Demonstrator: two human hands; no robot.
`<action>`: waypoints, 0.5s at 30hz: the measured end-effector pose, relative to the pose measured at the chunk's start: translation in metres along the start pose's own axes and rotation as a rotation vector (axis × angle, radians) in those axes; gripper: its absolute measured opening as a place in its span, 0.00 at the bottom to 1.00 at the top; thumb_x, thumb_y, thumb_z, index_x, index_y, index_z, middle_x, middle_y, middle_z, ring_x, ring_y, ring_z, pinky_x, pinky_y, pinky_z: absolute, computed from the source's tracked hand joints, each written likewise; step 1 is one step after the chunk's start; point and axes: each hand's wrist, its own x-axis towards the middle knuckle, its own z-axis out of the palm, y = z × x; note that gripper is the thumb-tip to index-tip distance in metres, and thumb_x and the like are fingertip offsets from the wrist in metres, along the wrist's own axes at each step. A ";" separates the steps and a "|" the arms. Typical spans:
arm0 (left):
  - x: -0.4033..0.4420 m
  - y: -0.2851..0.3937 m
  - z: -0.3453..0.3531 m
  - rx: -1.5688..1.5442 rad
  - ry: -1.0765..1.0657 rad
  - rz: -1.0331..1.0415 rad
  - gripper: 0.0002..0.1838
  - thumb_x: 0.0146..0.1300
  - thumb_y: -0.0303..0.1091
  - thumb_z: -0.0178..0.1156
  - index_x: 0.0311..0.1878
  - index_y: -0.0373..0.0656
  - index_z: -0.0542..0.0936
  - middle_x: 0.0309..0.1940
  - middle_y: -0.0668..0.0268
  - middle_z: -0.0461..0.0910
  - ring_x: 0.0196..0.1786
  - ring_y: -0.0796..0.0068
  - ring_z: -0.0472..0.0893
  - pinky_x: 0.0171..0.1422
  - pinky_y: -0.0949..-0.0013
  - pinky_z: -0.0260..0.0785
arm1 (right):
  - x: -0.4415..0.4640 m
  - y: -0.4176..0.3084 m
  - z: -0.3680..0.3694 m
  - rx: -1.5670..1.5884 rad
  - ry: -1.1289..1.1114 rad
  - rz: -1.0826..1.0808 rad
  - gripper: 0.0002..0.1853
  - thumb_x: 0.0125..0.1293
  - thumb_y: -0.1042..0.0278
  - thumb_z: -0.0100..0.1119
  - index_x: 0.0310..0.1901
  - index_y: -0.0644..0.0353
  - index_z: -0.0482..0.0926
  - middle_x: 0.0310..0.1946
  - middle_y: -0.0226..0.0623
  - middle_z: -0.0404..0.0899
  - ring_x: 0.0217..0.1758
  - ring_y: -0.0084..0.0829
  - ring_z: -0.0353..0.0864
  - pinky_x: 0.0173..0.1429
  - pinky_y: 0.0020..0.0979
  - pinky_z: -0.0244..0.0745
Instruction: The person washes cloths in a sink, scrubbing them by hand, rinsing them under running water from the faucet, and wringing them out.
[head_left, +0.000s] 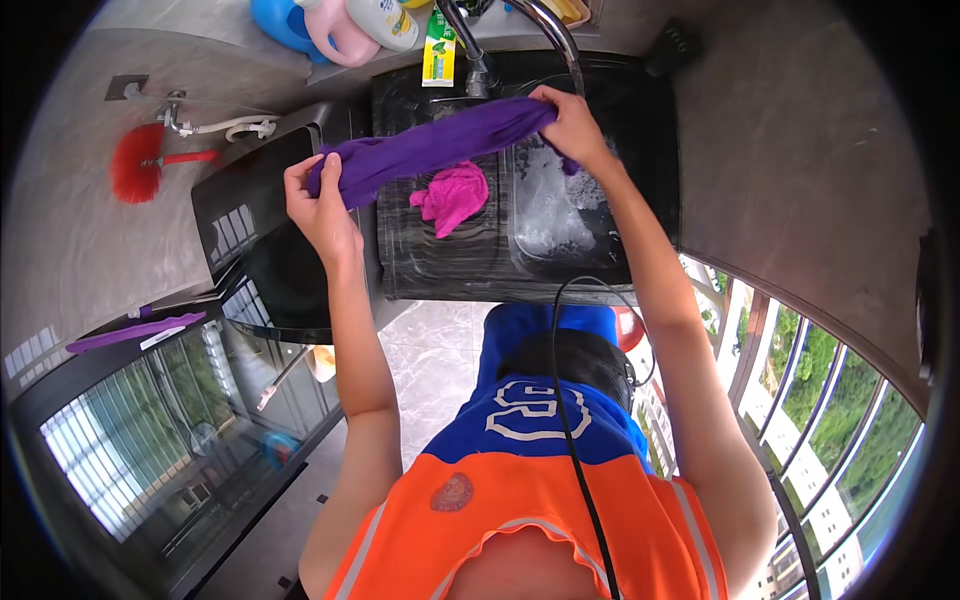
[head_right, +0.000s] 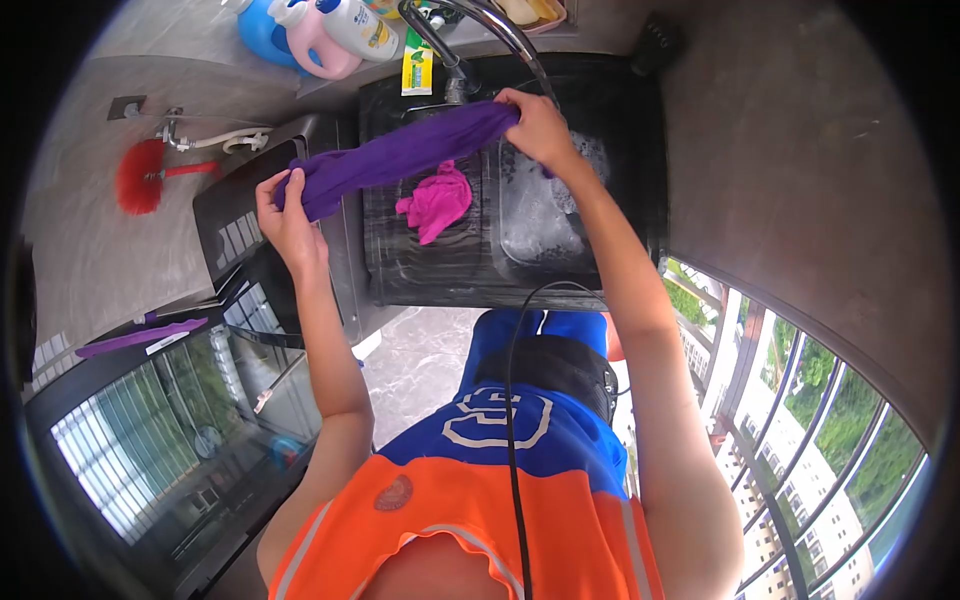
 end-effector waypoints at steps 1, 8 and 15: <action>0.002 -0.014 0.000 0.063 -0.015 0.003 0.06 0.60 0.23 0.63 0.38 0.38 0.76 0.32 0.69 0.75 0.33 0.83 0.75 0.37 0.79 0.70 | 0.015 0.008 -0.011 -0.116 -0.010 -0.039 0.14 0.53 0.70 0.56 0.42 0.61 0.80 0.36 0.48 0.82 0.44 0.47 0.82 0.49 0.39 0.75; -0.031 -0.150 0.021 0.083 -0.229 -0.734 0.09 0.68 0.38 0.55 0.39 0.42 0.78 0.28 0.69 0.79 0.28 0.78 0.80 0.23 0.72 0.71 | 0.066 0.018 -0.047 -0.691 -0.365 0.158 0.29 0.57 0.70 0.45 0.64 0.49 0.70 0.51 0.50 0.79 0.58 0.49 0.75 0.62 0.40 0.69; -0.100 -0.235 0.082 0.407 -0.836 -1.086 0.31 0.65 0.65 0.49 0.45 0.43 0.79 0.37 0.64 0.81 0.34 0.72 0.79 0.34 0.63 0.72 | 0.093 0.047 -0.049 -0.613 -0.441 -0.062 0.21 0.61 0.61 0.42 0.46 0.66 0.78 0.43 0.60 0.79 0.51 0.52 0.78 0.55 0.44 0.71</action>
